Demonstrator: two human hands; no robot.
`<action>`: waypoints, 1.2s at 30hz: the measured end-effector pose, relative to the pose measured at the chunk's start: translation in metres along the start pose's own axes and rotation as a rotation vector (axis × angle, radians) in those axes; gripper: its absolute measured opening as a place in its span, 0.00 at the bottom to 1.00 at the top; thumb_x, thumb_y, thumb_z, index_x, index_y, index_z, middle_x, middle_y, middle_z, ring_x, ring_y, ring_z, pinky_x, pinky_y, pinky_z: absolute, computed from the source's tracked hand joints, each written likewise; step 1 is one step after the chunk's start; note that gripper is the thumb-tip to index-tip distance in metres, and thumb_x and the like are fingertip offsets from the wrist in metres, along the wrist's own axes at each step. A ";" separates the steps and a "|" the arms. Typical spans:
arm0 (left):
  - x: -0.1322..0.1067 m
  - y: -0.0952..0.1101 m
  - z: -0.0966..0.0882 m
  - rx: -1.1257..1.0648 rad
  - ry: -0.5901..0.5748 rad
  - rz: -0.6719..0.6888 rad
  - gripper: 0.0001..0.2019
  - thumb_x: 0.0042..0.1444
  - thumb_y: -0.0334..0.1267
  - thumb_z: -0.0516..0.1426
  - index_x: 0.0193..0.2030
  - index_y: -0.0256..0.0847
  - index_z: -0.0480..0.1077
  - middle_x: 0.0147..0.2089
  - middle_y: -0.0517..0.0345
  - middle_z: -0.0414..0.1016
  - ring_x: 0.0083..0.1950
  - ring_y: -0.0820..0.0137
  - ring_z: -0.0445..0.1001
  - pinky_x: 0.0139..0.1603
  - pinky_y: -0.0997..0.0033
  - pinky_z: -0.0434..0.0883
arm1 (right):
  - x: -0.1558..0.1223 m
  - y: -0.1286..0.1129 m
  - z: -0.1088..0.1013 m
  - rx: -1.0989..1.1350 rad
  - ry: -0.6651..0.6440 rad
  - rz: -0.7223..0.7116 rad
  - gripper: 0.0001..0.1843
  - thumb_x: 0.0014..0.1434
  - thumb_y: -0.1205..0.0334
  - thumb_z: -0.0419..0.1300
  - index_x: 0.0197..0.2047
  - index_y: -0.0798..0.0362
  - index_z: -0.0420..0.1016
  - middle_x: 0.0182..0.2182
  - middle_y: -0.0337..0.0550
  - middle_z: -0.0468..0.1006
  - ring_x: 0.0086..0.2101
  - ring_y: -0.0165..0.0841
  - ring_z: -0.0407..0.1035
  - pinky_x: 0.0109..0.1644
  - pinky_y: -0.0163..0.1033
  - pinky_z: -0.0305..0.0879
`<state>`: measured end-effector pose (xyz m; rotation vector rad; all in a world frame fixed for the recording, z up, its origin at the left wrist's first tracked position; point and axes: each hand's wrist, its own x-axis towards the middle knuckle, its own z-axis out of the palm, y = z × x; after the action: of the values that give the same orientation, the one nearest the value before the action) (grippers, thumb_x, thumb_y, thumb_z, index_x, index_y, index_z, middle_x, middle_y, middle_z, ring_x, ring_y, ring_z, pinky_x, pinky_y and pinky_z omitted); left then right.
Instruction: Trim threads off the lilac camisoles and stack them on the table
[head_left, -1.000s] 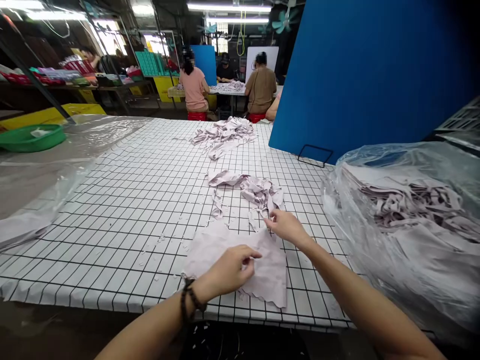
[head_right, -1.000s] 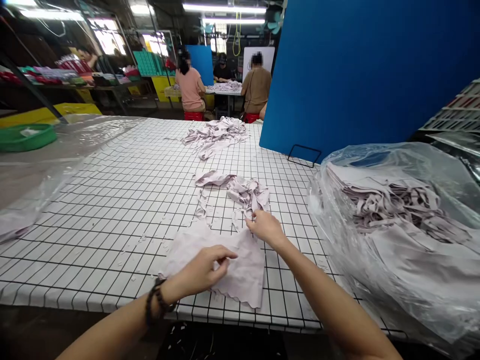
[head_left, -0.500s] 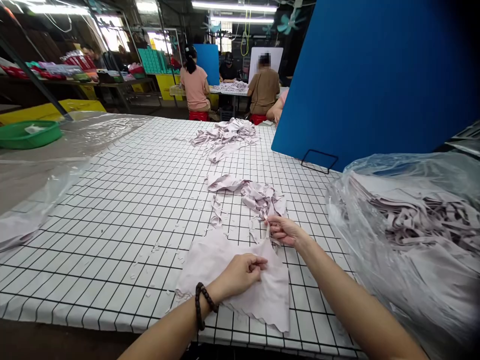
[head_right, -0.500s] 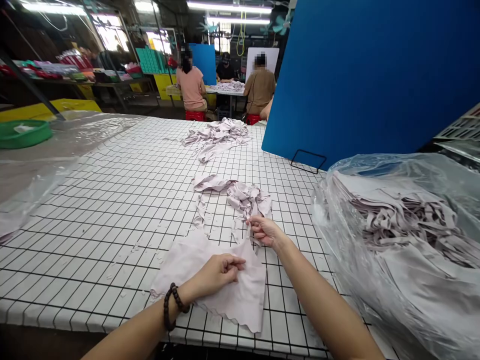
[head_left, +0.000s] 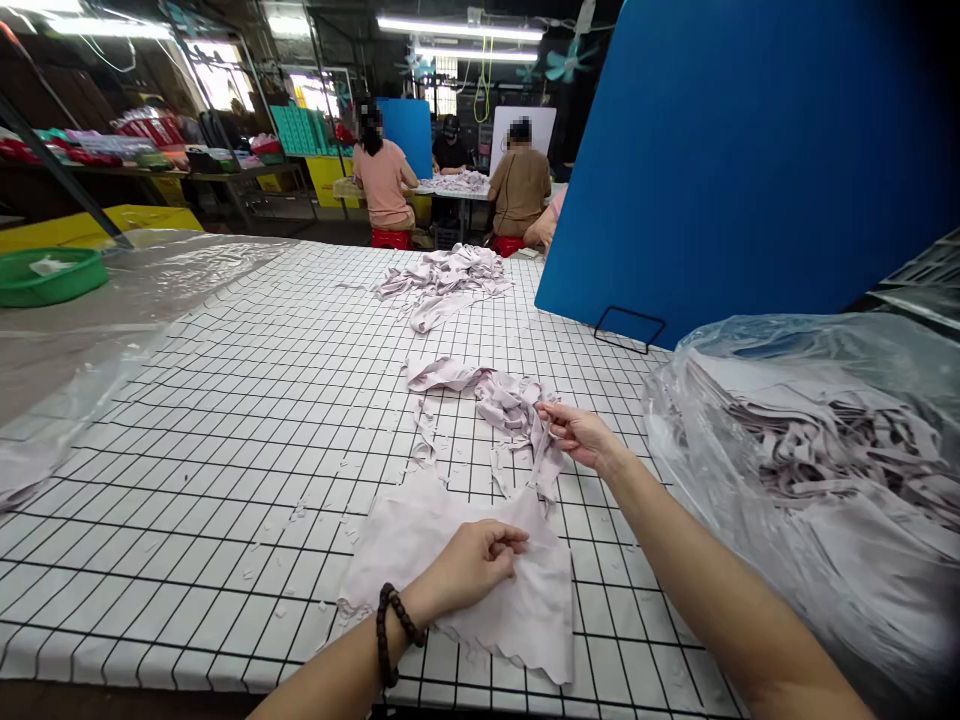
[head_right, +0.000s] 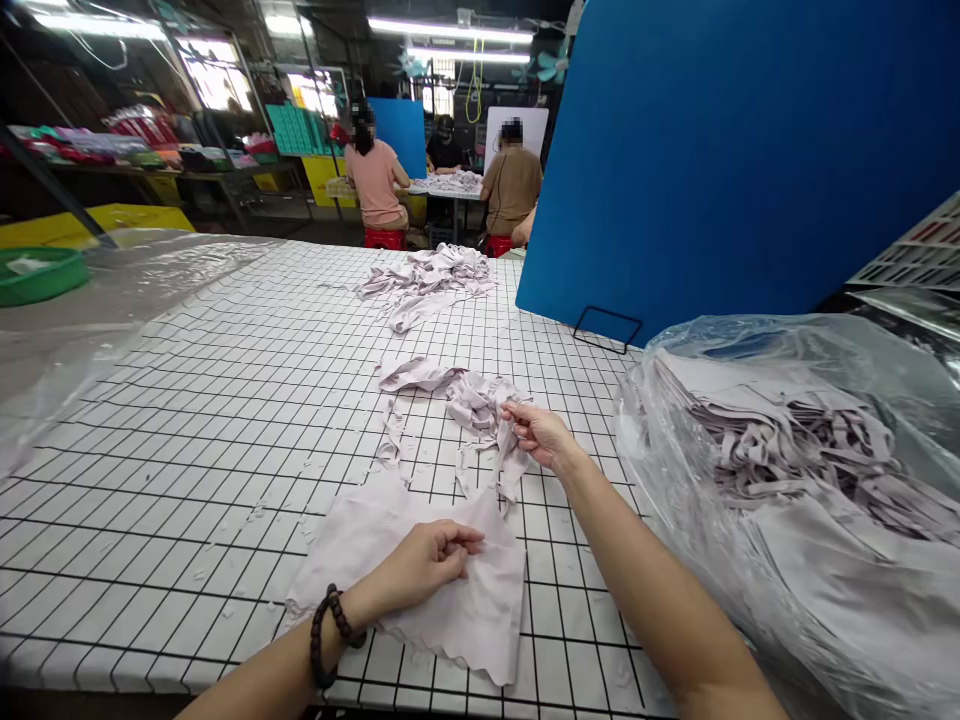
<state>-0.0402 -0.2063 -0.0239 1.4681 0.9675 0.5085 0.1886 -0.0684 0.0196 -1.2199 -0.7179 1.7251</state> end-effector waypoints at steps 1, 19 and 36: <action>0.000 -0.001 0.000 -0.009 0.001 -0.003 0.19 0.52 0.33 0.54 0.51 0.40 0.72 0.48 0.52 0.77 0.44 0.67 0.75 0.46 0.66 0.72 | 0.000 -0.004 0.001 -0.034 0.011 -0.044 0.07 0.51 0.65 0.64 0.35 0.56 0.74 0.29 0.40 0.75 0.16 0.18 0.51 0.09 0.24 0.43; 0.042 0.064 -0.022 0.188 0.422 0.197 0.12 0.56 0.46 0.55 0.42 0.41 0.71 0.41 0.51 0.73 0.33 0.69 0.69 0.38 0.66 0.68 | -0.058 0.014 0.045 -1.364 -0.119 -0.600 0.15 0.62 0.66 0.48 0.36 0.50 0.77 0.28 0.42 0.78 0.30 0.34 0.70 0.34 0.36 0.62; 0.041 0.070 -0.029 0.033 0.401 0.301 0.21 0.53 0.42 0.57 0.54 0.45 0.64 0.59 0.51 0.63 0.39 0.73 0.68 0.39 0.72 0.68 | -0.075 0.016 0.034 -1.839 -0.044 -0.689 0.13 0.64 0.67 0.49 0.44 0.48 0.73 0.35 0.42 0.78 0.34 0.31 0.69 0.29 0.34 0.51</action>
<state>-0.0219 -0.1494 0.0380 1.5832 1.0700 1.0403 0.1612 -0.1414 0.0498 -1.5681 -2.5828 0.1255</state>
